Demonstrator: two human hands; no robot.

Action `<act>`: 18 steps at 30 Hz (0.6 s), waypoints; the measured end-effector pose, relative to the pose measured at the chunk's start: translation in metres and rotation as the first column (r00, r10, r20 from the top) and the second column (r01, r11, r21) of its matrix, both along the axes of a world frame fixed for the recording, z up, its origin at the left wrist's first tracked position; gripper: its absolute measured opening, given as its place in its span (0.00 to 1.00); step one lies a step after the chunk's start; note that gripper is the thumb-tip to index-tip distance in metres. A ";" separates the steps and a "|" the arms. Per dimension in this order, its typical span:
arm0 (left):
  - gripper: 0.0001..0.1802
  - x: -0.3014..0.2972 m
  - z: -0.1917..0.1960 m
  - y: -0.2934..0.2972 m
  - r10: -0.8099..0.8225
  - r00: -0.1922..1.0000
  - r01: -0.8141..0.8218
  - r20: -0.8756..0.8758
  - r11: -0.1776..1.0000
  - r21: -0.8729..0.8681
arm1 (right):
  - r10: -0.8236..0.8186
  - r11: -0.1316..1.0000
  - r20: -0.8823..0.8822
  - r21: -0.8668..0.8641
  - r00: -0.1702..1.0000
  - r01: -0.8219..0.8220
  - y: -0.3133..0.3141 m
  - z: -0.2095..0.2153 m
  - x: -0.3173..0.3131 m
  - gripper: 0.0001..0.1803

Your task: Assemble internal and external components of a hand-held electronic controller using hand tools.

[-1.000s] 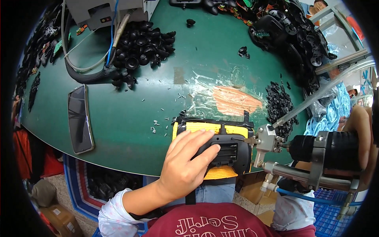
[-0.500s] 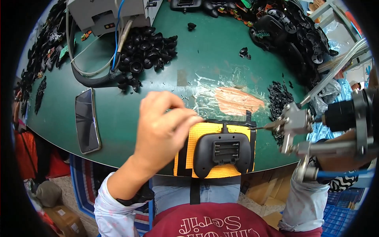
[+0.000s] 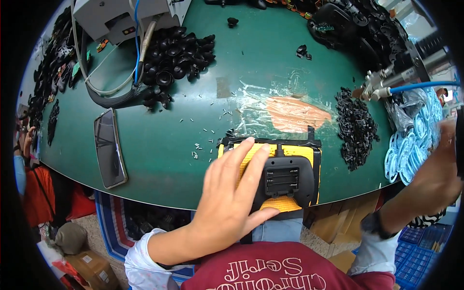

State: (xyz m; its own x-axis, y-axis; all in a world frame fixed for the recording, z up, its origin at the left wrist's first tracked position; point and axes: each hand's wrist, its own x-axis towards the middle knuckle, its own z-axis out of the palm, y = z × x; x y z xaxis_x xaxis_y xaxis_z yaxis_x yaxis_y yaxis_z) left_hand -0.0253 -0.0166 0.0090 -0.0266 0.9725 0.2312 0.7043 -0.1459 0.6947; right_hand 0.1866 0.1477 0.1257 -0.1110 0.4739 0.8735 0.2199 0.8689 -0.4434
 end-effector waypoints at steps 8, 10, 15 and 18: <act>0.58 0.018 -0.026 -0.004 -0.041 0.980 0.026 0.197 0.997 0.078 | 0.466 0.874 0.681 -0.452 0.565 -0.176 -0.049 -0.112 -0.003 0.44; 0.69 0.012 -0.018 -0.005 -0.095 0.861 0.053 0.500 0.994 0.099 | 0.625 0.692 0.434 -0.692 0.648 -0.203 -0.045 -0.099 -0.003 0.41; 0.73 0.029 -0.005 0.001 -0.128 0.805 0.090 0.580 0.991 0.094 | 0.528 -0.145 -0.618 -0.742 0.582 -0.655 -0.064 -0.117 -0.019 0.44; 0.70 0.032 0.004 0.003 -0.108 0.855 0.089 0.507 0.994 0.063 | 0.551 -0.062 -0.544 -0.783 0.633 -0.618 -0.075 -0.124 -0.019 0.42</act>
